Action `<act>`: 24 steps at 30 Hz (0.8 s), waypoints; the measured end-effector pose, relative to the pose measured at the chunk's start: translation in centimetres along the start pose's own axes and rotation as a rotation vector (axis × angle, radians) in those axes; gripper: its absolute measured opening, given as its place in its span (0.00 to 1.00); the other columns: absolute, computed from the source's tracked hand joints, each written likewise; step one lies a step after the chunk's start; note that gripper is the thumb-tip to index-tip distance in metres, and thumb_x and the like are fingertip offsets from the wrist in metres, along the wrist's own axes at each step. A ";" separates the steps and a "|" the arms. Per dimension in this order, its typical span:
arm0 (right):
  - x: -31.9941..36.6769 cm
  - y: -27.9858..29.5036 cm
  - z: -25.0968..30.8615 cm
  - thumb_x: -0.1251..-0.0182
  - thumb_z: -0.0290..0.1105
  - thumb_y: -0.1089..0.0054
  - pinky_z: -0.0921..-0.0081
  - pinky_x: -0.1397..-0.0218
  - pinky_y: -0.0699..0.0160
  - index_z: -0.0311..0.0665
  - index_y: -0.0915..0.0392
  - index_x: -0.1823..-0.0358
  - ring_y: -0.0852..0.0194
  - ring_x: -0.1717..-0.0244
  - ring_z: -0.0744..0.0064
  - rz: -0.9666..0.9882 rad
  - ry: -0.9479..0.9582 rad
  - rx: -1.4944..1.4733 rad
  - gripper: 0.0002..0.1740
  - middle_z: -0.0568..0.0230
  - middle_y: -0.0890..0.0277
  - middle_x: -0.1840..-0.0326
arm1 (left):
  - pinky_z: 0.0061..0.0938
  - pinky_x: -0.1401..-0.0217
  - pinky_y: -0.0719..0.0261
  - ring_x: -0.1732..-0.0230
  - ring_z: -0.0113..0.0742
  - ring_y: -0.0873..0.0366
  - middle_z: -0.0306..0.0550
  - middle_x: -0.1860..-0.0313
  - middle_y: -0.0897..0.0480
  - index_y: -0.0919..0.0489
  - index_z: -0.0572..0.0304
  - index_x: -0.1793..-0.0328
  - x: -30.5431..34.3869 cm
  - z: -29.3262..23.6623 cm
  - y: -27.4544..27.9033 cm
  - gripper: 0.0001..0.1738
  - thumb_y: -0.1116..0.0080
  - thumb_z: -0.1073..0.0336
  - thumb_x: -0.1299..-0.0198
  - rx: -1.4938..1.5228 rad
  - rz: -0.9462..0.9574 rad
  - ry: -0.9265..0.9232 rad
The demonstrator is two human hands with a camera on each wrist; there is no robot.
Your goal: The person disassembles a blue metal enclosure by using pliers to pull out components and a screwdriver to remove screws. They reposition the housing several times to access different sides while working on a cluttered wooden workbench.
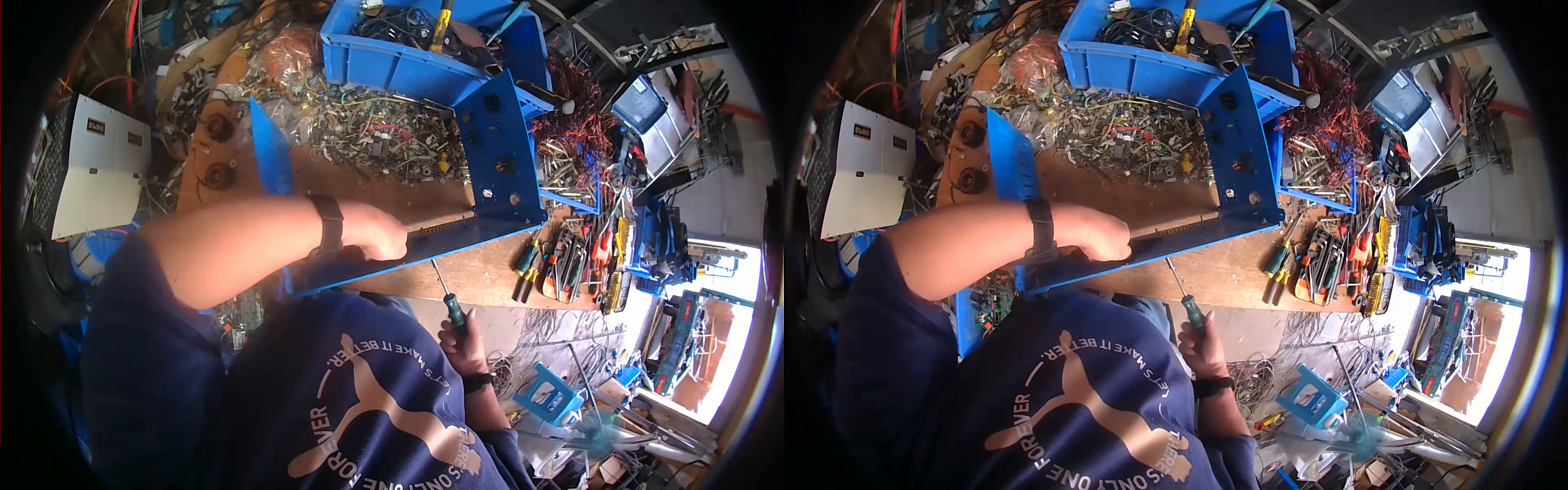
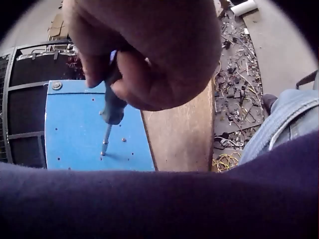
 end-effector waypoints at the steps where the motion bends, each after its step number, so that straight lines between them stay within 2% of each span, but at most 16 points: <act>1: 0.1 0.1 0.2 0.35 0.54 0.48 0.86 0.86 0.49 0.37 0.30 0.63 0.46 0.84 0.80 0.029 -0.081 0.021 0.24 0.68 0.35 0.76 | 0.45 0.57 0.26 0.60 0.53 0.21 0.61 0.63 0.19 0.19 0.71 0.63 -0.1 -0.1 0.0 0.23 0.61 0.59 0.40 -0.006 -0.004 -0.003; 4: -0.2 1.5 0.2 0.37 0.50 0.43 0.87 0.85 0.49 0.37 0.29 0.62 0.46 0.83 0.81 0.206 -0.131 0.022 0.21 0.68 0.34 0.76 | 0.44 0.58 0.26 0.61 0.53 0.21 0.61 0.63 0.19 0.20 0.71 0.63 -0.6 0.1 0.0 0.23 0.61 0.59 0.40 -0.021 0.001 0.002; 8: -0.2 2.1 0.3 0.38 0.51 0.43 0.88 0.85 0.49 0.41 0.28 0.60 0.46 0.83 0.82 0.069 0.152 0.073 0.20 0.68 0.34 0.74 | 0.43 0.60 0.26 0.64 0.52 0.21 0.61 0.65 0.19 0.20 0.72 0.63 -1.6 0.6 -0.4 0.23 0.61 0.58 0.40 -0.048 -0.008 0.003; 9: -0.3 2.0 0.4 0.37 0.53 0.45 0.88 0.85 0.48 0.42 0.29 0.60 0.46 0.83 0.82 0.073 0.153 0.077 0.21 0.68 0.34 0.73 | 0.43 0.61 0.26 0.64 0.51 0.21 0.61 0.65 0.19 0.20 0.72 0.63 -1.6 0.6 -0.5 0.23 0.61 0.58 0.40 -0.063 -0.027 -0.011; 12: -0.2 0.1 0.3 0.34 0.56 0.52 0.88 0.88 0.50 0.41 0.29 0.60 0.44 0.84 0.81 0.023 -0.044 0.029 0.24 0.66 0.33 0.75 | 0.43 0.62 0.26 0.66 0.50 0.21 0.62 0.65 0.19 0.21 0.72 0.62 -0.2 -0.4 0.0 0.24 0.61 0.57 0.40 0.047 -0.038 0.109; 14: -0.9 1.3 0.2 0.33 0.58 0.56 0.88 0.89 0.51 0.42 0.28 0.59 0.42 0.86 0.80 0.038 -0.109 -0.004 0.25 0.63 0.28 0.76 | 0.43 0.63 0.26 0.67 0.49 0.22 0.63 0.64 0.19 0.21 0.73 0.62 -0.5 1.4 -0.6 0.24 0.61 0.56 0.39 0.147 -0.024 -0.063; 15: -2.4 3.8 -0.3 0.32 0.59 0.58 0.87 0.89 0.50 0.41 0.28 0.60 0.43 0.88 0.79 0.056 -0.088 0.041 0.26 0.61 0.27 0.77 | 0.43 0.65 0.26 0.67 0.50 0.22 0.63 0.66 0.20 0.22 0.72 0.64 -1.4 2.2 -1.0 0.22 0.60 0.57 0.39 0.049 -0.026 -0.141; 16: -2.2 3.7 -0.4 0.33 0.57 0.54 0.86 0.88 0.49 0.41 0.29 0.61 0.43 0.87 0.79 -0.040 -0.054 0.052 0.24 0.61 0.27 0.77 | 0.43 0.64 0.26 0.66 0.53 0.22 0.63 0.68 0.21 0.23 0.72 0.66 -2.7 2.7 -1.6 0.20 0.59 0.59 0.39 -0.153 -0.045 -0.155; 17: -1.1 2.7 -0.1 0.34 0.54 0.49 0.85 0.87 0.47 0.40 0.29 0.62 0.41 0.85 0.79 -0.015 0.014 0.048 0.21 0.63 0.29 0.79 | 0.44 0.62 0.26 0.64 0.57 0.23 0.64 0.69 0.22 0.24 0.72 0.66 -3.7 3.5 -2.1 0.19 0.59 0.61 0.39 -0.318 -0.114 -0.291; 18: -1.1 3.3 -0.1 0.33 0.50 0.50 0.87 0.85 0.48 0.42 0.28 0.57 0.39 0.80 0.79 -0.002 0.063 0.084 0.19 0.66 0.31 0.72 | 0.44 0.63 0.25 0.67 0.58 0.23 0.60 0.69 0.21 0.20 0.66 0.67 -2.8 2.5 -1.8 0.20 0.59 0.59 0.39 -0.288 -0.176 -0.269; 19: -0.6 2.2 0.2 0.34 0.49 0.47 0.87 0.84 0.48 0.43 0.28 0.57 0.37 0.77 0.78 0.041 0.215 0.099 0.17 0.66 0.30 0.69 | 0.43 0.63 0.24 0.66 0.57 0.23 0.61 0.67 0.21 0.21 0.67 0.67 -2.2 1.6 -1.3 0.18 0.59 0.61 0.40 -0.246 -0.170 -0.158; 20: -1.0 1.7 0.2 0.33 0.51 0.50 0.87 0.84 0.48 0.43 0.28 0.57 0.37 0.78 0.77 0.055 0.259 0.073 0.18 0.65 0.29 0.69 | 0.42 0.64 0.24 0.65 0.57 0.22 0.62 0.67 0.21 0.21 0.67 0.65 -1.2 0.2 -0.1 0.17 0.58 0.62 0.41 -0.302 -0.043 -0.107; 21: -1.1 1.6 0.4 0.32 0.52 0.52 0.86 0.84 0.48 0.44 0.28 0.58 0.37 0.79 0.76 0.079 0.291 0.055 0.19 0.64 0.29 0.69 | 0.41 0.67 0.25 0.68 0.55 0.22 0.63 0.70 0.21 0.22 0.69 0.65 -1.6 0.8 -0.3 0.17 0.58 0.62 0.42 -0.297 -0.029 -0.131; 23: 0.6 -0.5 1.2 0.31 0.55 0.55 0.86 0.84 0.48 0.44 0.28 0.58 0.36 0.80 0.75 0.040 0.157 -0.005 0.21 0.64 0.28 0.70 | 0.40 0.70 0.27 0.72 0.51 0.22 0.62 0.74 0.22 0.23 0.72 0.68 -1.2 -0.5 -0.1 0.18 0.58 0.62 0.44 0.008 -0.050 0.166; 24: 1.3 -1.2 1.4 0.31 0.56 0.57 0.87 0.84 0.48 0.44 0.28 0.58 0.35 0.80 0.75 0.023 0.081 -0.029 0.22 0.63 0.27 0.70 | 0.39 0.71 0.28 0.74 0.49 0.23 0.61 0.75 0.22 0.24 0.73 0.68 -1.3 0.0 -0.3 0.18 0.58 0.62 0.44 0.004 -0.060 0.151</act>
Point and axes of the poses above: each hand's wrist, its own x-axis away from the middle knuckle, its own y-axis out of the back of the hand, z = x × y, the point moved 1 cm from there along -x, towards the middle knuckle
